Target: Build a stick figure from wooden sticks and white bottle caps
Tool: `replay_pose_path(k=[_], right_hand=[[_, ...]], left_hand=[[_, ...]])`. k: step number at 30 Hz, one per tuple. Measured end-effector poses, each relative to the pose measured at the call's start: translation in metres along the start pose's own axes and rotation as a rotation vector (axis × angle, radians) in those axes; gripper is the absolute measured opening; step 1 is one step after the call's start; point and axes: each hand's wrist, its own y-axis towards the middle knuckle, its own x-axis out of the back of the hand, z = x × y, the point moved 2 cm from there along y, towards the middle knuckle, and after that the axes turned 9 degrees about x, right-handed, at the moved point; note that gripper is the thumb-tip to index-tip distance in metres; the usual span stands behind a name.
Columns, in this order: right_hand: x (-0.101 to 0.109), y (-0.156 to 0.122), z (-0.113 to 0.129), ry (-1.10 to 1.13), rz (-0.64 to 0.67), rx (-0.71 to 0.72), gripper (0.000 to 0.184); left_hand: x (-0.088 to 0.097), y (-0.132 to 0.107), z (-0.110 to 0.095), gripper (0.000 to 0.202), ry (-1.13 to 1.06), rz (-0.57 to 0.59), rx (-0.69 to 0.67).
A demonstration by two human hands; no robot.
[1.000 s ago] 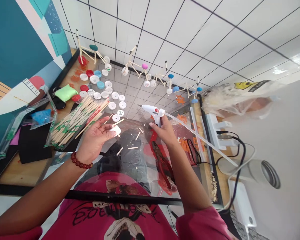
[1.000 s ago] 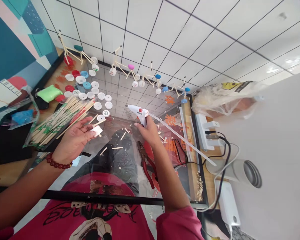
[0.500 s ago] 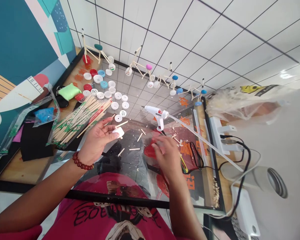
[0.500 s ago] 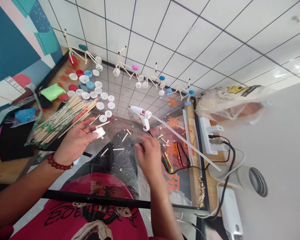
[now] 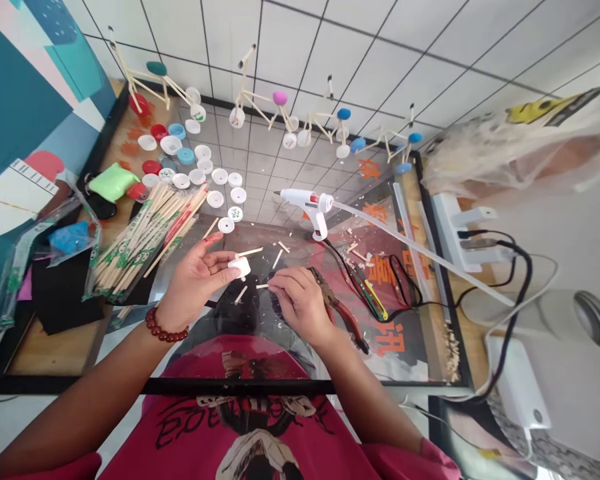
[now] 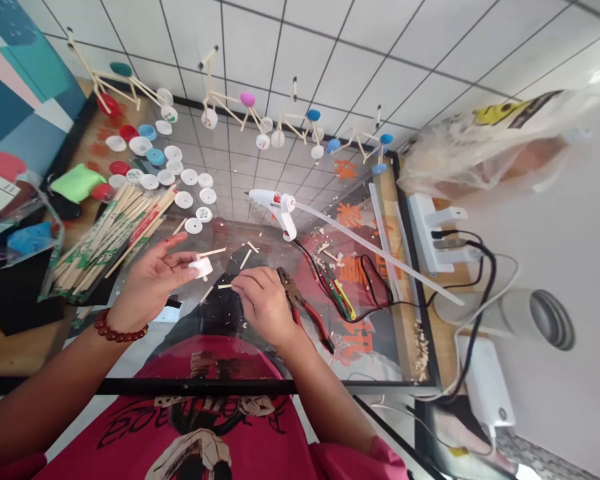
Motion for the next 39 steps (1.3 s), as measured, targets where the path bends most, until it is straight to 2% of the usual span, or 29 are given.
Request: replay_pose_path(k=[8,15,21,39], right_hand=[[-0.009,0.004,0.005,-0.141,-0.074,0.048,0.014],[-0.004,0.006,0.013,-0.186,-0.036,0.189,0.017],[-0.003,0.007,0.022,-0.208,-0.023,0.302,0.012],[-0.008,0.003,0.010,-0.259,-0.030,0.157,0.018]], left_hand=[[-0.001,0.002,0.004,0.079,0.109,-0.009,0.012],[-0.005,-0.001,0.002,0.082,0.156,-0.024,0.001],[-0.006,-0.001,0.002,0.080,0.180,-0.018,-0.008],[-0.004,0.000,0.003,0.075,0.143,-0.018,0.000]])
